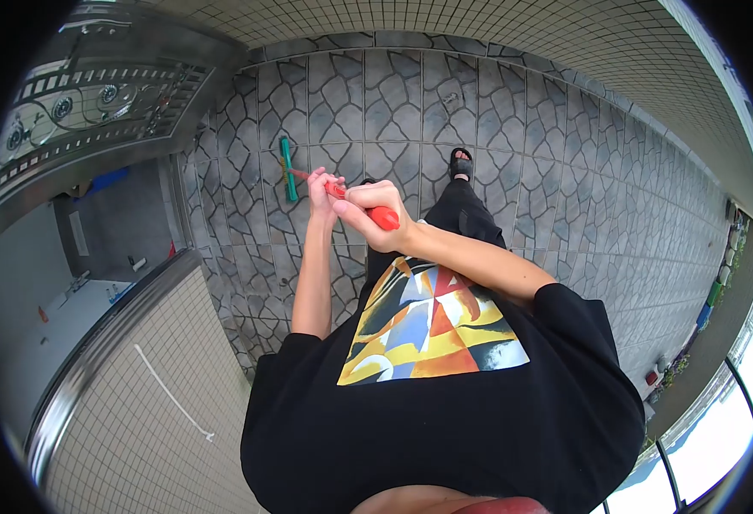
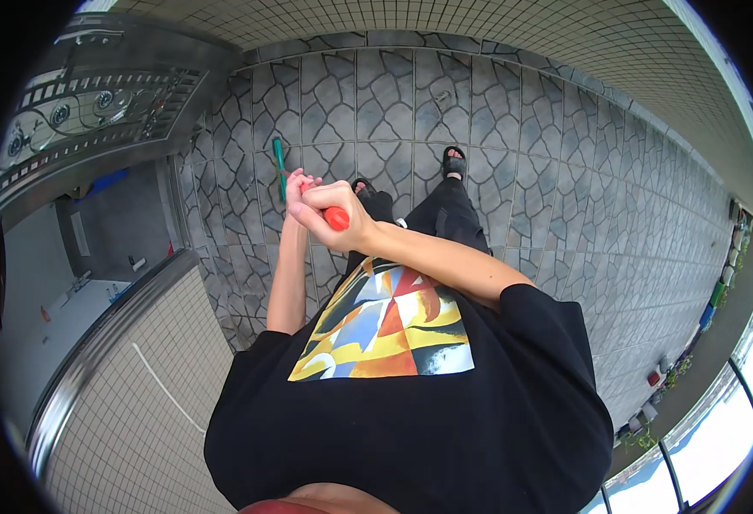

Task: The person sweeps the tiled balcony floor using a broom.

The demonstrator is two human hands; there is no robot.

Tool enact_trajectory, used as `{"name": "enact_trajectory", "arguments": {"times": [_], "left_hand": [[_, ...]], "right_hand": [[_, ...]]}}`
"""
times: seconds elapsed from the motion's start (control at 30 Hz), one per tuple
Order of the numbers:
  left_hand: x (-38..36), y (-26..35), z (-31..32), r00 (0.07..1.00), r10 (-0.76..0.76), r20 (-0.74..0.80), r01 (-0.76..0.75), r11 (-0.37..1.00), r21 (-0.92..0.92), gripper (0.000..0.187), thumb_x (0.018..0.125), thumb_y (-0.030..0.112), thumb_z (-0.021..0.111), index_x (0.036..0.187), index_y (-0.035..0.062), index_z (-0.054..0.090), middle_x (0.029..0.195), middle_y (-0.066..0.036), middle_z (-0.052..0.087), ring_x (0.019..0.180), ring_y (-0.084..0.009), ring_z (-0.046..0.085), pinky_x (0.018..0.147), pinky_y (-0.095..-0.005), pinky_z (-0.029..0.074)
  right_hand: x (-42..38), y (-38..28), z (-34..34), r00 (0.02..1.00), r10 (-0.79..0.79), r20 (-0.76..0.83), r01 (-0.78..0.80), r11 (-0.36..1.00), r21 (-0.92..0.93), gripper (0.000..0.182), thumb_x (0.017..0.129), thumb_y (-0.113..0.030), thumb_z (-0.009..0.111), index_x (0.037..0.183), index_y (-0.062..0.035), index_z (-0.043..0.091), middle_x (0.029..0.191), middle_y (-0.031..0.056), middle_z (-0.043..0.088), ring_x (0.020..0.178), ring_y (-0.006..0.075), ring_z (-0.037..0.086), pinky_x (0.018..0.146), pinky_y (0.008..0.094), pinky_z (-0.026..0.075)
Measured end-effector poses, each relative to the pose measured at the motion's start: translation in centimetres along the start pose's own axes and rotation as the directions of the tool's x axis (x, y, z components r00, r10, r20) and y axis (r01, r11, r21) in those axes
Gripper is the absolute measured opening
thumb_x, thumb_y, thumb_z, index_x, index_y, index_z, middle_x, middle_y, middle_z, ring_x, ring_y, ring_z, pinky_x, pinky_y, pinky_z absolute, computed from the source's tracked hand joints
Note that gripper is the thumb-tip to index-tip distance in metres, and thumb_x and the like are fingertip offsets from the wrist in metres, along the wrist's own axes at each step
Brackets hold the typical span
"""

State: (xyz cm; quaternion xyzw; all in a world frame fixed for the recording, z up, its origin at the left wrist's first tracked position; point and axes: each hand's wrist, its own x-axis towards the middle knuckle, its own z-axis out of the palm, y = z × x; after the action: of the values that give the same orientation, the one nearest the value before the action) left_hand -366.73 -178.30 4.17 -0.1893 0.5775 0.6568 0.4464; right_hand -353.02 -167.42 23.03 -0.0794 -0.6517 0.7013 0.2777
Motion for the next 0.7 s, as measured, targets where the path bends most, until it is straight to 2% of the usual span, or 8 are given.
{"name": "enact_trajectory", "arguments": {"times": [0.07, 0.2, 0.27, 0.33, 0.4, 0.47, 0.53, 0.7], "left_hand": [[0.7, -0.1, -0.3, 0.985, -0.150, 0.080, 0.152, 0.988, -0.018, 0.052, 0.074, 0.000, 0.056, 0.122, 0.0111, 0.039, 0.098, -0.010, 0.052, 0.077, -0.0276, 0.065, 0.059, -0.0378, 0.056], [-0.8, -3.5, 4.2, 0.902, -0.289, 0.320, 0.306, 0.952, -0.005, 0.049, 0.076, 0.003, 0.055, 0.121, 0.0152, 0.041, 0.105, -0.011, 0.053, 0.084, -0.0315, 0.066, 0.071, -0.0452, 0.056], [-2.1, -5.3, 8.4, 0.841, -0.340, 0.421, 0.358, 0.933, 0.036, 0.044, 0.074, 0.002, 0.056, 0.115, 0.0162, 0.049, 0.103, -0.009, 0.059, 0.094, -0.0339, 0.064, 0.081, -0.0483, 0.052], [-2.8, -7.8, 12.5, 0.769, -0.406, 0.494, 0.426, 0.901, 0.076, 0.041, 0.074, 0.003, 0.055, 0.113, 0.0154, 0.052, 0.103, -0.009, 0.060, 0.091, -0.0326, 0.064, 0.080, -0.0469, 0.052], [-3.1, -11.9, 16.0, 0.763, -0.392, 0.514, 0.452, 0.892, 0.008, 0.036, 0.075, 0.004, 0.055, 0.108, 0.0147, 0.056, 0.098, -0.007, 0.063, 0.085, -0.0288, 0.064, 0.077, -0.0449, 0.052], [-4.8, -14.8, 19.5, 0.699, -0.409, 0.587, 0.539, 0.840, -0.057, 0.029, 0.076, 0.004, 0.055, 0.102, 0.0164, 0.058, 0.082, -0.003, 0.062, 0.075, -0.0233, 0.062, 0.074, -0.0419, 0.051], [-7.4, -16.8, 22.5, 0.661, -0.419, 0.623, 0.587, 0.805, -0.081, 0.030, 0.076, 0.003, 0.055, 0.103, 0.0177, 0.058, 0.081, -0.004, 0.060, 0.071, -0.0226, 0.061, 0.069, -0.0405, 0.051], [-12.3, -16.1, 24.9, 0.764, -0.335, 0.552, 0.432, 0.900, -0.051, 0.041, 0.074, 0.001, 0.060, 0.111, 0.0147, 0.051, 0.079, -0.003, 0.055, 0.065, -0.0164, 0.056, 0.060, -0.0323, 0.048]], "right_hand": [[-0.3, -0.3, 1.6, 0.992, 0.005, -0.126, -0.021, 0.992, -0.127, 0.034, 0.084, -0.003, 0.062, 0.056, -0.0013, 0.042, 0.051, 0.0081, 0.043, 0.043, 0.0244, 0.041, 0.046, 0.0347, 0.033], [-0.4, -4.8, 0.5, 0.993, -0.043, 0.113, 0.068, 0.971, -0.229, 0.032, 0.077, -0.005, 0.065, 0.052, -0.0026, 0.044, 0.048, 0.0123, 0.048, 0.045, 0.0307, 0.052, 0.046, 0.0392, 0.039], [-0.9, -6.6, -1.5, 0.989, -0.047, 0.140, 0.084, 0.959, -0.272, 0.031, 0.077, -0.006, 0.065, 0.053, -0.0026, 0.046, 0.049, 0.0123, 0.050, 0.045, 0.0313, 0.053, 0.046, 0.0394, 0.041], [-2.2, -7.5, -3.5, 0.984, -0.042, 0.170, 0.094, 0.946, -0.310, 0.029, 0.076, -0.007, 0.065, 0.053, -0.0026, 0.048, 0.049, 0.0123, 0.051, 0.045, 0.0319, 0.054, 0.045, 0.0396, 0.042], [-3.4, -7.2, -5.7, 0.979, -0.004, 0.202, 0.090, 0.904, -0.418, 0.028, 0.077, -0.009, 0.066, 0.054, -0.0035, 0.051, 0.050, 0.0115, 0.053, 0.046, 0.0321, 0.055, 0.045, 0.0397, 0.043], [-5.7, -7.0, -8.0, 0.990, -0.069, 0.121, 0.118, 0.883, -0.455, 0.035, 0.079, -0.015, 0.071, 0.053, -0.0057, 0.049, 0.047, 0.0086, 0.050, 0.040, 0.0294, 0.051, 0.041, 0.0376, 0.039], [-7.2, -9.3, -10.2, 0.979, -0.186, 0.082, 0.202, 0.847, -0.491, 0.040, 0.078, -0.015, 0.073, 0.052, -0.0076, 0.044, 0.045, 0.0070, 0.046, 0.037, 0.0262, 0.047, 0.038, 0.0356, 0.035], [-9.2, -14.0, -13.6, 0.944, -0.331, 0.013, 0.310, 0.870, -0.383, 0.042, 0.070, -0.005, 0.080, 0.055, -0.0084, 0.041, 0.046, 0.0024, 0.041, 0.037, 0.0199, 0.041, 0.040, 0.0310, 0.029]]}}
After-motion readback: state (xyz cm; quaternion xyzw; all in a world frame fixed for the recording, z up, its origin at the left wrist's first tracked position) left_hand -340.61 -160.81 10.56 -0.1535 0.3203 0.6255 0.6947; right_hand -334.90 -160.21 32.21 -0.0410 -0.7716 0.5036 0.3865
